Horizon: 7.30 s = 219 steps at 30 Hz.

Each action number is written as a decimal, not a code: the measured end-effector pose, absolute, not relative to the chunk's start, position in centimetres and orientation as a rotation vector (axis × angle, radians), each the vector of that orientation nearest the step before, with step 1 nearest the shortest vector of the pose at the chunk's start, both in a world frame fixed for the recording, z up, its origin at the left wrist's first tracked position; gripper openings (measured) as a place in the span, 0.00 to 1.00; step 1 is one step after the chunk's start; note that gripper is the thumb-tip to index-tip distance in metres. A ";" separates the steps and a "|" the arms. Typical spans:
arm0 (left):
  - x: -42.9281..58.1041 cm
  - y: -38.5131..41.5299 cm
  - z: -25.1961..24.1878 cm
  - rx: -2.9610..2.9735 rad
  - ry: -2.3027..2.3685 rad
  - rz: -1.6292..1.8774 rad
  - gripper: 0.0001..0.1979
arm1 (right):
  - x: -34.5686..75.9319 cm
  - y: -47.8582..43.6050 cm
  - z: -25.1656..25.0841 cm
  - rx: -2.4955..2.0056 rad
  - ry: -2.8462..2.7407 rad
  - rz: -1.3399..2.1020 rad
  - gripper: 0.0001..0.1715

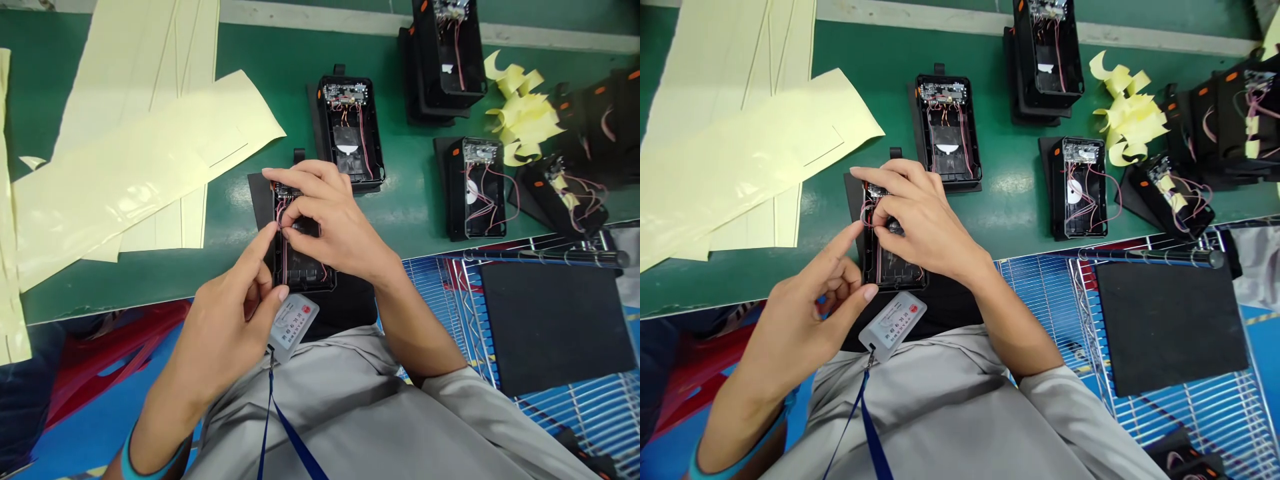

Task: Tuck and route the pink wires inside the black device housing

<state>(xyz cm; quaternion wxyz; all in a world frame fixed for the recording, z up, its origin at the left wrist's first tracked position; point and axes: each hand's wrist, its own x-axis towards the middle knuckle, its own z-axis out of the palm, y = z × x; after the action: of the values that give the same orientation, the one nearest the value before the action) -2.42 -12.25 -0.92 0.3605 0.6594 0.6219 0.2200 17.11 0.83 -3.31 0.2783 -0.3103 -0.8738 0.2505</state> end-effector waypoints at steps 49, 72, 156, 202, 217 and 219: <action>-3.5 -4.3 0.9 1.651 1.643 0.434 0.13 | 17.6 0.5 -4.4 -0.653 -2.160 0.654 0.08; -3.4 -3.9 1.2 1.863 1.665 0.322 0.14 | 18.4 -9.9 -3.9 -1.011 -2.193 0.439 0.08; -0.6 -1.8 1.5 2.058 1.768 0.392 0.08 | 18.2 -8.8 0.1 -1.372 -2.404 0.555 0.15; -1.1 -1.6 1.7 2.023 1.720 0.463 0.09 | 19.4 -9.1 -2.1 -1.199 -2.241 0.558 0.15; -1.7 -1.8 1.0 2.091 1.680 0.501 0.07 | 18.8 -9.0 -3.7 -1.079 -2.142 0.485 0.17; -1.8 -1.9 1.0 2.093 1.680 0.498 0.07 | 18.8 -8.9 -3.8 -1.062 -2.167 0.481 0.16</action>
<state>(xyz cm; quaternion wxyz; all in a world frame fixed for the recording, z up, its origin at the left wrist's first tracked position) -1.76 -1.87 0.97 0.2046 0.7507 0.6023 0.1785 18.78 -8.93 -3.78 0.3340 -0.4069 -0.8301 0.1841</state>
